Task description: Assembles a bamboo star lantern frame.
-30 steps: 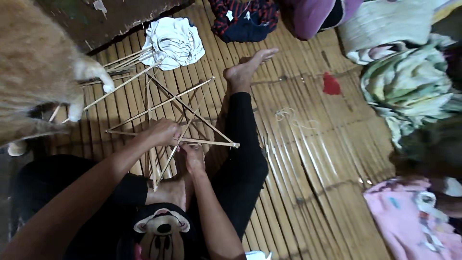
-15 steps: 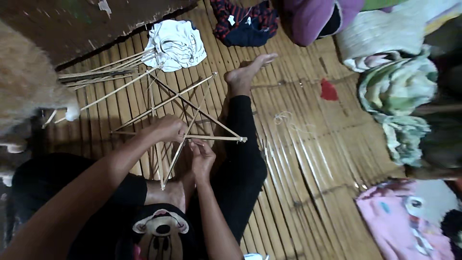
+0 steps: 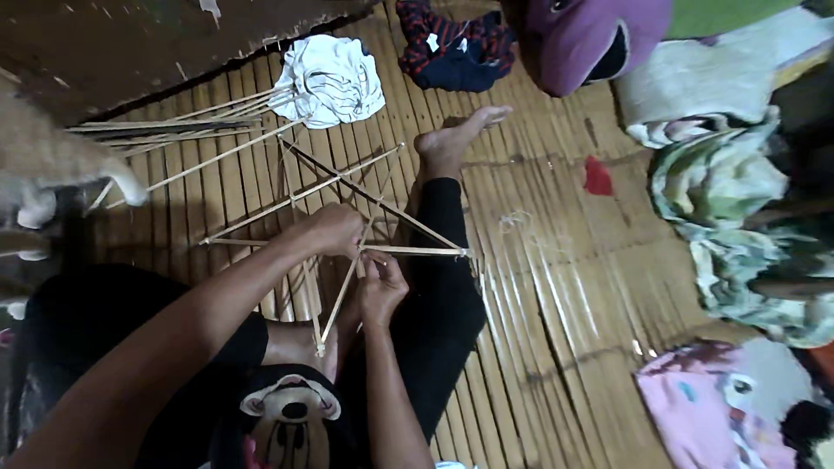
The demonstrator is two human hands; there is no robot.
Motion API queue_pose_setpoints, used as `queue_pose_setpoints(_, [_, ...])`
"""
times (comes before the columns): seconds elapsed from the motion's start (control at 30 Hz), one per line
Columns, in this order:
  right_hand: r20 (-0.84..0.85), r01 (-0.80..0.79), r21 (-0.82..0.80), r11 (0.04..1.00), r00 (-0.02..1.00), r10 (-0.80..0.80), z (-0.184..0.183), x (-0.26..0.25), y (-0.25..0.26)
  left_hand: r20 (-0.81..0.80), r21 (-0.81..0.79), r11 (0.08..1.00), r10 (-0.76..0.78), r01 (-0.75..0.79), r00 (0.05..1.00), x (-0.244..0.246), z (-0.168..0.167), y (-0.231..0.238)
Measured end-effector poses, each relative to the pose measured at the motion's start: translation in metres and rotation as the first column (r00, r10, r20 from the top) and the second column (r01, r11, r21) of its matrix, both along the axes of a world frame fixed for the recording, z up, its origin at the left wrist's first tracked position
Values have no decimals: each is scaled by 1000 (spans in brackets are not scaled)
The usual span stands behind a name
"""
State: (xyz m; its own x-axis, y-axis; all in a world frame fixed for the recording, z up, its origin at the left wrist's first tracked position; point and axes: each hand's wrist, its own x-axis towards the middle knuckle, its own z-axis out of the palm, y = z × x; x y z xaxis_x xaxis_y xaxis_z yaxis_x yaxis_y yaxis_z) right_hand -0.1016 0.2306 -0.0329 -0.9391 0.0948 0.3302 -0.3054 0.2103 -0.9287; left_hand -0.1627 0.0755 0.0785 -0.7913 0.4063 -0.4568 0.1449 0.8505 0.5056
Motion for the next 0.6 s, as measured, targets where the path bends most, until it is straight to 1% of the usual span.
queue_pose_setpoints(0.1, [26, -9, -33, 999, 1000, 10, 8, 2, 6, 27, 35, 999, 8, -9, 1000, 2, 4, 1])
queue_pose_setpoints(0.27, [-8, -21, -48, 999, 1000, 21, 14, 4, 12, 64, 55, 998, 15, -19, 998, 4, 12, 3])
queue_pose_setpoints(0.47, [-41, -65, -93, 994, 997, 61, 17, 3, 16, 108, 25, 1000, -7, 4, 994, 3, 24, 6])
queue_pose_setpoints(0.6, [-41, -60, -91, 994, 998, 57, 17, 4, 16, 114, 27, 1000, -2, -1, 994, 3, 23, 8])
